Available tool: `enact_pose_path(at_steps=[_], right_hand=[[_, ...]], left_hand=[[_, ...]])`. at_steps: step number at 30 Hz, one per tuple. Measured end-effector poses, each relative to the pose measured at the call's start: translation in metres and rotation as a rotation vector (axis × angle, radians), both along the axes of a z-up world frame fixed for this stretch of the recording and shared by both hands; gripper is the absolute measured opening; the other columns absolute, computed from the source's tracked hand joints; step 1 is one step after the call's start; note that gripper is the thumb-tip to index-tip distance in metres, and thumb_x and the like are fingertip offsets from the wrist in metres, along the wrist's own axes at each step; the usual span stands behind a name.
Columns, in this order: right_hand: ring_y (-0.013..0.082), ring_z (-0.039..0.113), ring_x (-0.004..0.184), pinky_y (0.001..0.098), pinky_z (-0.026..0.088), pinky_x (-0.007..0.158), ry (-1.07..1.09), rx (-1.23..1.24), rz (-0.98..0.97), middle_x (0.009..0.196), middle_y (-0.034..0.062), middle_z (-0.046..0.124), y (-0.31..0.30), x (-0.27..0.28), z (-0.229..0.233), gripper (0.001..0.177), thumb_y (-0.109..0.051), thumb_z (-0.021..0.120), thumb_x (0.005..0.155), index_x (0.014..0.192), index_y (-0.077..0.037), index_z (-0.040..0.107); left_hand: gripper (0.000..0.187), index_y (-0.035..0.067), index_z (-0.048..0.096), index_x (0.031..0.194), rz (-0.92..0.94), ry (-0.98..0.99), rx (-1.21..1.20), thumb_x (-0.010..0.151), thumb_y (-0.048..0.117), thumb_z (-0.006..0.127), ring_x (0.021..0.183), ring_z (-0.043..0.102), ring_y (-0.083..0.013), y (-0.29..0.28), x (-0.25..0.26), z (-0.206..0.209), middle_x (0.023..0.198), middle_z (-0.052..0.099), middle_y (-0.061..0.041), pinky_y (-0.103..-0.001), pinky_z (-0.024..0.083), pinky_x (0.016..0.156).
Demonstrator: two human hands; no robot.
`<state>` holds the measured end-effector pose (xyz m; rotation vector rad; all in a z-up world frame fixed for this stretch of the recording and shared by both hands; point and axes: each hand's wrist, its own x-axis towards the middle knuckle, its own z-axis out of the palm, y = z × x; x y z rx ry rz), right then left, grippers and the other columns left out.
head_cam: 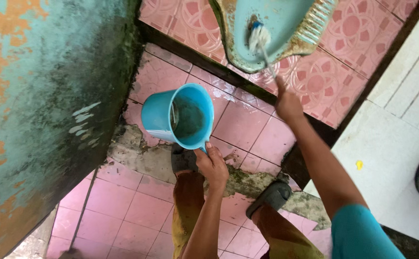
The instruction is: The person scrubs a wall-mounted urinal using a toilet brush and water from a blue plastic jug. They repeatedly pour water into the urinal and scrub the interior surfaces and the surrounding tiled area.
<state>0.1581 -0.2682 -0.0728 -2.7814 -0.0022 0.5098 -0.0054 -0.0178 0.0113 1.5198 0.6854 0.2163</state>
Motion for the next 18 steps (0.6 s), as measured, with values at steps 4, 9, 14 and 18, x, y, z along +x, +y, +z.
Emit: enact_pose_path(at_steps=[4, 9, 14, 18], right_hand=[[0.0552, 0.066, 0.080, 0.0638, 0.051, 0.073, -0.028, 0.024, -0.099, 0.086, 0.0365, 0.066, 0.000, 0.041, -0.039, 0.062, -0.002, 0.046, 0.092, 0.154, -0.007, 0.045], [0.0569, 0.063, 0.104, 0.0602, 0.051, 0.089, -0.066, 0.219, 0.049, 0.112, 0.0399, 0.063, -0.004, -0.006, -0.018, 0.045, -0.006, 0.045, 0.104, 0.149, -0.002, 0.050], [0.0558, 0.063, 0.109, 0.0568, 0.052, 0.093, -0.082, 0.322, 0.082, 0.116, 0.0389, 0.064, -0.009, -0.039, 0.021, 0.046, -0.006, 0.045, 0.099, 0.144, -0.001, 0.052], [0.0569, 0.063, 0.098, 0.0619, 0.049, 0.088, 0.081, 0.069, -0.020, 0.103, 0.0390, 0.064, 0.009, 0.021, -0.017, 0.042, -0.011, 0.043, 0.108, 0.149, -0.006, 0.050]], left_hand=[[0.047, -0.007, 0.038, 0.149, 0.042, 0.010, -0.084, 0.114, 0.023, 0.044, 0.050, 0.044, -0.0082, -0.003, -0.007, -0.003, 0.064, 0.052, -0.003, -0.029, 0.035, 0.043], [0.052, -0.007, 0.032, 0.153, 0.016, 0.015, -0.031, 0.111, 0.023, 0.043, 0.048, 0.043, -0.0079, 0.000, -0.003, 0.003, 0.060, 0.050, -0.002, -0.029, 0.035, 0.043], [0.049, -0.008, 0.036, 0.149, 0.033, 0.035, -0.043, 0.111, 0.023, 0.044, 0.049, 0.047, -0.0087, 0.000, 0.002, 0.009, 0.063, 0.054, -0.003, -0.030, 0.038, 0.043], [0.047, -0.008, 0.039, 0.148, 0.025, -0.015, 0.014, 0.113, 0.024, 0.044, 0.051, 0.048, -0.0094, -0.002, -0.004, 0.004, 0.065, 0.055, -0.004, -0.030, 0.038, 0.045]])
